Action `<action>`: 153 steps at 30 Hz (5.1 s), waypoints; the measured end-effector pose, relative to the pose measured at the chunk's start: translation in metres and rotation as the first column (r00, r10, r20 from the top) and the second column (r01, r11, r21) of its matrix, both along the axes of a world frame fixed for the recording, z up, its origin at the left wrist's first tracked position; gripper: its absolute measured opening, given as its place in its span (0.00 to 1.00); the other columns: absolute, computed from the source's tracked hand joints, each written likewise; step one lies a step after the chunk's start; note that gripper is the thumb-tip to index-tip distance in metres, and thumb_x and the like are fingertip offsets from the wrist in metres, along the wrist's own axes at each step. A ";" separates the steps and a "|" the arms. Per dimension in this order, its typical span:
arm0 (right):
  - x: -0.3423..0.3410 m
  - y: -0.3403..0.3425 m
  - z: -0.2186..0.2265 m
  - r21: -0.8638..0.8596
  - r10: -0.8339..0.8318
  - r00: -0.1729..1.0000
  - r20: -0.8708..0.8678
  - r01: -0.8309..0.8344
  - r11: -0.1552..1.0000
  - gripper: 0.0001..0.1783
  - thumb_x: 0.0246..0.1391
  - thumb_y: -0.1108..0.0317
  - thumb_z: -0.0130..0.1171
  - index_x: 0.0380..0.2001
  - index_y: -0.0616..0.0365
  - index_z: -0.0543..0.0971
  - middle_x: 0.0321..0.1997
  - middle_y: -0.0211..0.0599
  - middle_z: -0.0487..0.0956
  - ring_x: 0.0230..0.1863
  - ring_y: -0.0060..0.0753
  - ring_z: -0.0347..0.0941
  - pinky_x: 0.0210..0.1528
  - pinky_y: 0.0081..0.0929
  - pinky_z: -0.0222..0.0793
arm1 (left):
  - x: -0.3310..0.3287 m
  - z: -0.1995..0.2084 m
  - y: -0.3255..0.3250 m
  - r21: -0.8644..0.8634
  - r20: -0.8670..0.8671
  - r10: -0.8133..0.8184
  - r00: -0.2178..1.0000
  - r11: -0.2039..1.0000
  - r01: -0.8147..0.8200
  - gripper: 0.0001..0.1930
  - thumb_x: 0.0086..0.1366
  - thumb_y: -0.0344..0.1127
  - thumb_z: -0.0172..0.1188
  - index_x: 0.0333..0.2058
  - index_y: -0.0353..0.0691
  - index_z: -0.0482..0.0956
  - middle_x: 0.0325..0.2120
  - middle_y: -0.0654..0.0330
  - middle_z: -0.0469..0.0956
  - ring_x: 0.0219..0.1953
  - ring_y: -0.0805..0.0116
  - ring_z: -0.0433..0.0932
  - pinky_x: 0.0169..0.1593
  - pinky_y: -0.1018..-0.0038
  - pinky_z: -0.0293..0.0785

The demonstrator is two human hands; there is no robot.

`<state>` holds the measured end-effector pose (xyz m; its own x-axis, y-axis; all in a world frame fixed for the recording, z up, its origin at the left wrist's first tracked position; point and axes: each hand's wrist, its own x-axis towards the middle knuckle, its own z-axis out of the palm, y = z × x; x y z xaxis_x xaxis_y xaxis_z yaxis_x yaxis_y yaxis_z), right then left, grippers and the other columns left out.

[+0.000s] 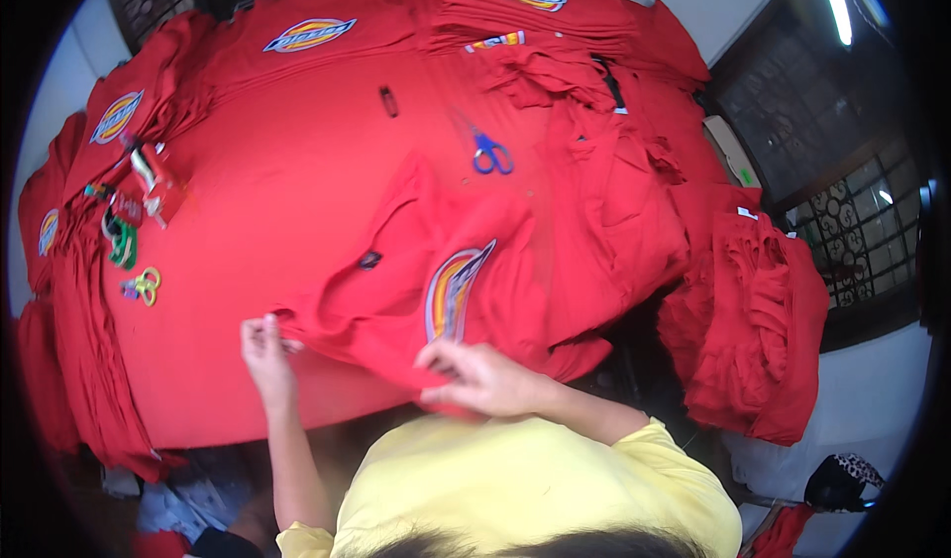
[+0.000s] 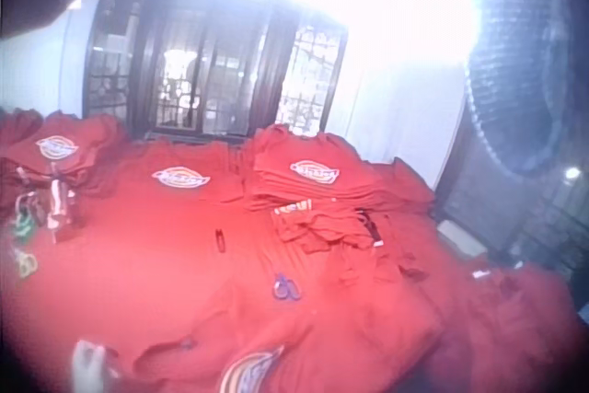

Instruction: The person picks up a red garment from a stack on a table, spreads it out to look at the fabric, folds it into a square, and places it into a new stack.

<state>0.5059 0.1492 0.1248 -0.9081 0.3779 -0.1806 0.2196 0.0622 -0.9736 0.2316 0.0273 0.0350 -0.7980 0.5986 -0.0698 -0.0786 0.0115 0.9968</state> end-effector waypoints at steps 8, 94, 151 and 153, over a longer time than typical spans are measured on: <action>-0.130 0.087 -0.076 0.740 -0.498 0.864 -0.078 0.384 0.551 0.24 0.58 0.52 0.51 0.46 0.64 0.75 0.47 0.54 0.75 0.48 0.54 0.71 0.53 0.42 0.66 | -0.013 -0.022 -0.069 -0.408 -0.271 -0.103 0.957 0.913 -0.017 0.27 0.64 0.43 0.58 0.52 0.25 0.67 0.46 0.45 0.75 0.48 0.58 0.74 0.54 0.69 0.67; -0.243 0.273 -0.103 -0.844 -0.399 0.916 -0.038 0.184 0.503 0.31 0.63 0.56 0.36 0.55 0.78 0.63 0.57 0.62 0.69 0.59 0.54 0.66 0.63 0.43 0.60 | -0.308 -0.016 0.094 0.247 0.804 -0.301 0.513 0.954 0.172 0.18 0.66 0.38 0.48 0.48 0.31 0.70 0.44 0.50 0.77 0.46 0.56 0.77 0.51 0.60 0.75; -0.204 -0.015 -0.089 0.246 -0.113 0.925 -0.361 0.212 0.946 0.34 0.55 0.38 0.49 0.40 0.64 0.70 0.34 0.42 0.73 0.37 0.39 0.69 0.38 0.37 0.66 | -0.030 -0.016 -0.002 0.383 -0.142 -0.424 0.894 0.810 0.445 0.33 0.69 0.52 0.43 0.59 0.26 0.57 0.58 0.49 0.61 0.61 0.61 0.58 0.63 0.68 0.50; -0.197 0.025 -0.085 0.121 -0.288 0.948 -0.133 0.304 0.945 0.21 0.57 0.49 0.55 0.29 0.60 0.72 0.16 0.26 0.71 0.17 0.24 0.66 0.25 0.33 0.67 | -0.089 0.013 0.004 -0.070 -0.045 -0.299 0.953 0.953 0.296 0.20 0.65 0.44 0.58 0.44 0.30 0.72 0.38 0.59 0.76 0.41 0.73 0.74 0.47 0.75 0.69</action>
<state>0.3086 0.1738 0.0397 -0.7625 0.6469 -0.0111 0.1387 0.1467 -0.9794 0.1430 0.0311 0.0480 -0.5882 0.8051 -0.0758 -0.0084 0.0877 0.9961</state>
